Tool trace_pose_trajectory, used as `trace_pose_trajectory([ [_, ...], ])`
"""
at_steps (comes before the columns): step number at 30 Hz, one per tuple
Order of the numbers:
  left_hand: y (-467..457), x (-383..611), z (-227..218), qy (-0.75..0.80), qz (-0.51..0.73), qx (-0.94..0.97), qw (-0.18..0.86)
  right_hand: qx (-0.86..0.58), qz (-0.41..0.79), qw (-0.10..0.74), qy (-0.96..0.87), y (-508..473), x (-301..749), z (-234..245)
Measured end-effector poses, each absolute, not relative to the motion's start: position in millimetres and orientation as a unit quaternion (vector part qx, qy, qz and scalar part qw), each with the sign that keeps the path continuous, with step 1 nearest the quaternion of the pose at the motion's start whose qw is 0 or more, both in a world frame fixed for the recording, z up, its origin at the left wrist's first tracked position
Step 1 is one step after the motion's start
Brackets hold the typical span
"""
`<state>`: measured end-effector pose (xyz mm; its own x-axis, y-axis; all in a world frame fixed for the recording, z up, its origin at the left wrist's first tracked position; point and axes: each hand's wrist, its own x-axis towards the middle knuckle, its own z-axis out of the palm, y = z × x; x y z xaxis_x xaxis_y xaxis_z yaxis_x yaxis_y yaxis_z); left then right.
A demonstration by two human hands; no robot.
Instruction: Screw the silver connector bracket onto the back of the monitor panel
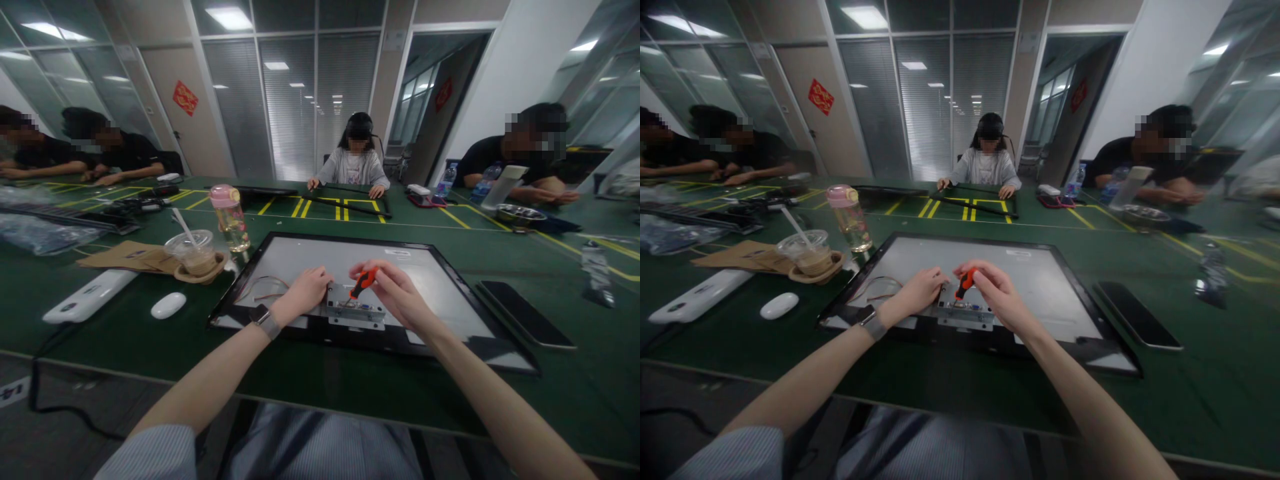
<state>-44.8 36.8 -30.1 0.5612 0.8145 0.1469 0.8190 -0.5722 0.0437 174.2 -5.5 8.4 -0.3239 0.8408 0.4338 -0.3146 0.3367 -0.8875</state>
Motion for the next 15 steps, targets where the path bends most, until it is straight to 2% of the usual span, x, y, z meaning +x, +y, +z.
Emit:
trace_pose_trajectory([
  [15,34.4,-45.2,-26.4,-0.467,-0.075,-0.881,0.001,-0.240,0.427,0.534,-0.689,-0.8,184.3,9.7],
])
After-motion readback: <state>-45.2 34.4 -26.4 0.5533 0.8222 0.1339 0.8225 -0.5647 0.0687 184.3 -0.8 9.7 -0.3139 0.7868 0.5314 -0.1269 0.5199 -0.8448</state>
